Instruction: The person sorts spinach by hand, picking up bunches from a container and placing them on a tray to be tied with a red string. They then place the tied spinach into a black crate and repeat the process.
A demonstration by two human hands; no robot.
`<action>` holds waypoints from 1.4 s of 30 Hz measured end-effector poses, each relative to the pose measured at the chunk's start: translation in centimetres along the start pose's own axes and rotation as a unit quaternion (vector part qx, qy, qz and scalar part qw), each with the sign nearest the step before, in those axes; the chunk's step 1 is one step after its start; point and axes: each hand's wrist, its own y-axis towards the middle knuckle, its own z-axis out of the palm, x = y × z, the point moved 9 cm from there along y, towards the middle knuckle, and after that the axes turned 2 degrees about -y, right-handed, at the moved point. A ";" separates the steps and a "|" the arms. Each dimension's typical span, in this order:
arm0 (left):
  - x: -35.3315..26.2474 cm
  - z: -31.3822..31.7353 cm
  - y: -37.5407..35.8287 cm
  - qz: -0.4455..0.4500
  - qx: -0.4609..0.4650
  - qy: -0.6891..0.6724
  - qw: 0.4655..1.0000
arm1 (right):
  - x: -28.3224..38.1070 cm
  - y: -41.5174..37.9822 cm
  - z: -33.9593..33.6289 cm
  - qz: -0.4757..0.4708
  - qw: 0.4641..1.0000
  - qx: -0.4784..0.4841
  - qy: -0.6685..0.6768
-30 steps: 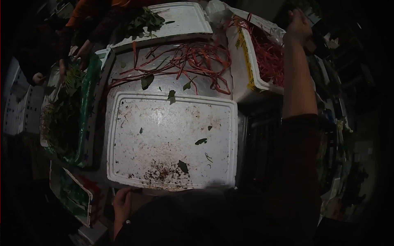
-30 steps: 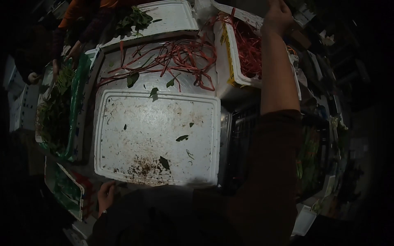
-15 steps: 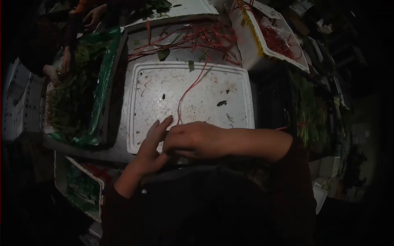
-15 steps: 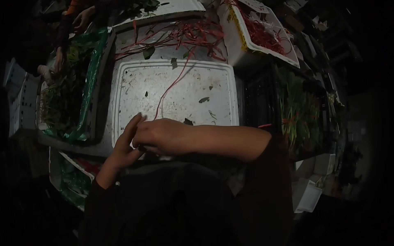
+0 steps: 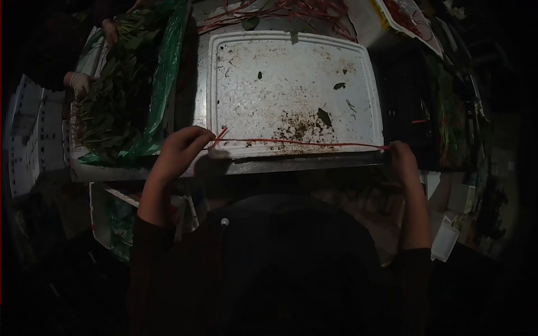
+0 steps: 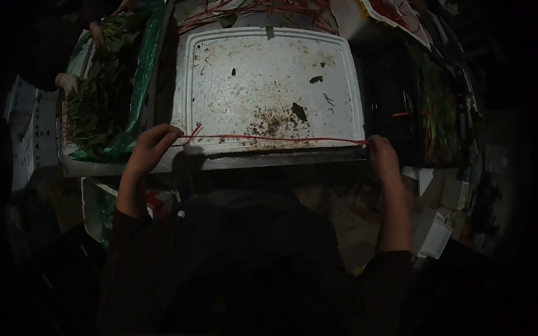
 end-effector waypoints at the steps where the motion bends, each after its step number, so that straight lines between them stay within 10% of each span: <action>1: 0.1 -0.8 0.3 0.007 -0.029 0.017 0.999 | -1.4 -0.7 0.1 0.041 0.999 -0.011 -0.027; 5: 0.4 -2.0 3.1 0.112 -0.145 0.124 0.975 | -2.9 -0.7 -0.1 0.096 0.991 -0.068 -0.058; 17: 4.4 1.6 4.8 0.042 -0.264 0.338 0.902 | -7.8 9.5 7.2 0.142 0.987 -0.071 -0.030; 30: 0.1 4.6 9.5 0.094 -0.159 0.272 0.944 | -10.0 10.0 -0.5 0.193 0.963 -0.016 -0.185; 32: 0.3 6.0 10.4 0.088 -0.156 0.293 0.939 | -2.4 9.3 -3.2 -0.056 0.938 -0.239 -0.246; 38: 0.0 7.7 10.7 0.111 -0.170 0.349 0.915 | 8.6 8.1 4.5 -0.245 0.964 -0.023 0.096; 42: -0.2 7.1 9.9 0.196 -0.218 0.377 0.879 | 8.0 9.0 7.2 -0.271 0.960 -0.005 0.076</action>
